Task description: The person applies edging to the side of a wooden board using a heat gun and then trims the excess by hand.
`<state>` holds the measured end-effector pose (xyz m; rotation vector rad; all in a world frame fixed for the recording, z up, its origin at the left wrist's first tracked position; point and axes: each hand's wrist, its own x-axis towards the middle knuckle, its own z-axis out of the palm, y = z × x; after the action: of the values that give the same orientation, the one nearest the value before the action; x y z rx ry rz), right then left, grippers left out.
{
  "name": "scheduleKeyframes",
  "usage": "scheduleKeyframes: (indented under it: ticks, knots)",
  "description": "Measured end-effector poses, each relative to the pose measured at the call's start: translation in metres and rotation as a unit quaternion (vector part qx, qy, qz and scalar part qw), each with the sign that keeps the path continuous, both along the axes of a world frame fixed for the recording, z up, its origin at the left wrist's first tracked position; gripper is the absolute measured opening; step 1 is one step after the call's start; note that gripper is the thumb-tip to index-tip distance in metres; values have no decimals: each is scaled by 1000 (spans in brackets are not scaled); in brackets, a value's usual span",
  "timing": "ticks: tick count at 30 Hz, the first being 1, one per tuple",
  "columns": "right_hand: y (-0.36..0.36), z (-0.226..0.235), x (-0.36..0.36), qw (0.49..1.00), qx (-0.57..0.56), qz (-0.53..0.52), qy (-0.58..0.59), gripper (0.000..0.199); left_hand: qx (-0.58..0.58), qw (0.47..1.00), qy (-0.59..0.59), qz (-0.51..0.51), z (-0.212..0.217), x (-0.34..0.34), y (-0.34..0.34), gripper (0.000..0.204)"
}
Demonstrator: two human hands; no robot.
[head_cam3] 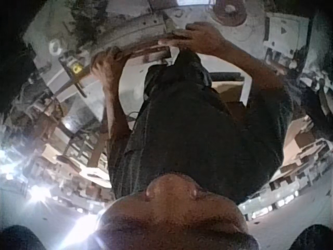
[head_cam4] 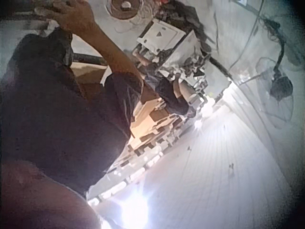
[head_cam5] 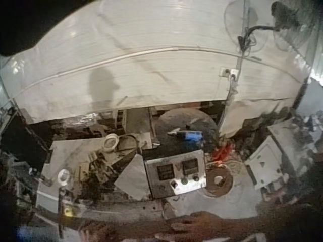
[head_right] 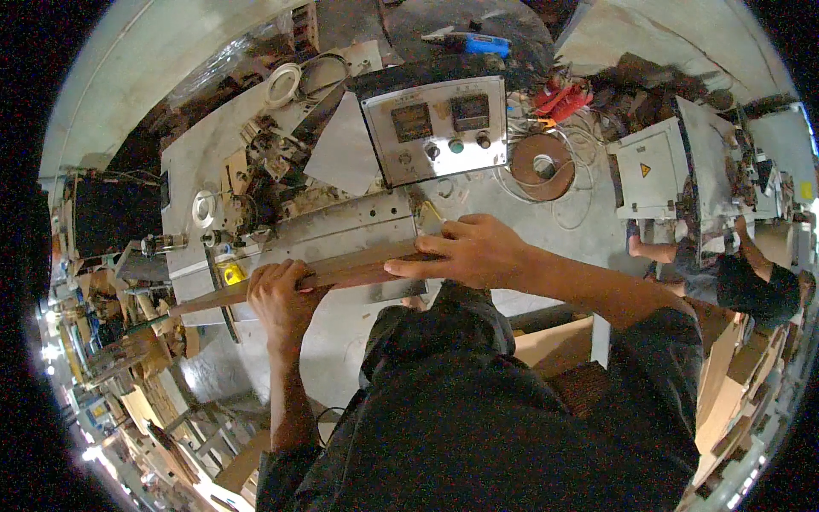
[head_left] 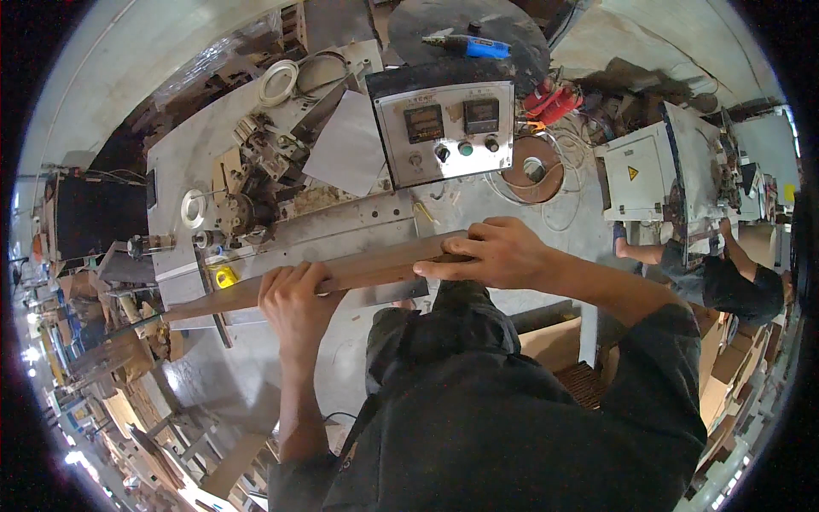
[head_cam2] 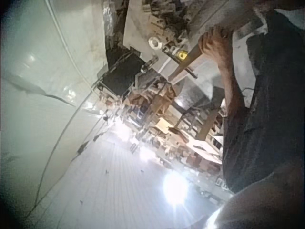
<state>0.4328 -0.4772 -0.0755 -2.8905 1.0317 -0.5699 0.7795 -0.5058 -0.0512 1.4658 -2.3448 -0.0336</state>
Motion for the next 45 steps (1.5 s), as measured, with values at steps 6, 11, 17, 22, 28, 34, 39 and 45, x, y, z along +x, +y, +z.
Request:
scheduleKeyframes:
  ticks: [6, 11, 17, 22, 28, 34, 39, 45]
  knots:
    - [-7, 9, 2, 999, 42, 11, 25, 72, 11, 1000, -5, -3, -2, 0, -5, 31]
    - [-13, 7, 4, 998, 52, 22, 3, 69, 22, 1000, 4, 7, -2, 0, -6, 35]
    - [-16, 14, 6, 997, 58, 31, -32, 70, 21, 1000, 12, 3, 0, 1, -6, 35]
    - [-14, 18, 6, 997, 78, 25, -7, 73, 21, 1000, 7, 6, -2, 1, -7, 33]
    - [-14, 12, 8, 997, 64, 10, -34, 75, 14, 1000, 0, 10, 1, 1, -6, 27]
    - [-10, 13, 8, 996, 85, 5, -22, 73, 11, 1000, 2, 9, 1, 2, -5, 26]
    - [-8, 11, 7, 997, 79, 8, -16, 69, 12, 1000, 12, 9, 3, 2, -2, 26]
    - [-7, 5, 5, 998, 24, 24, -60, 53, 1, 999, 32, 13, 2, 4, 1, 23]
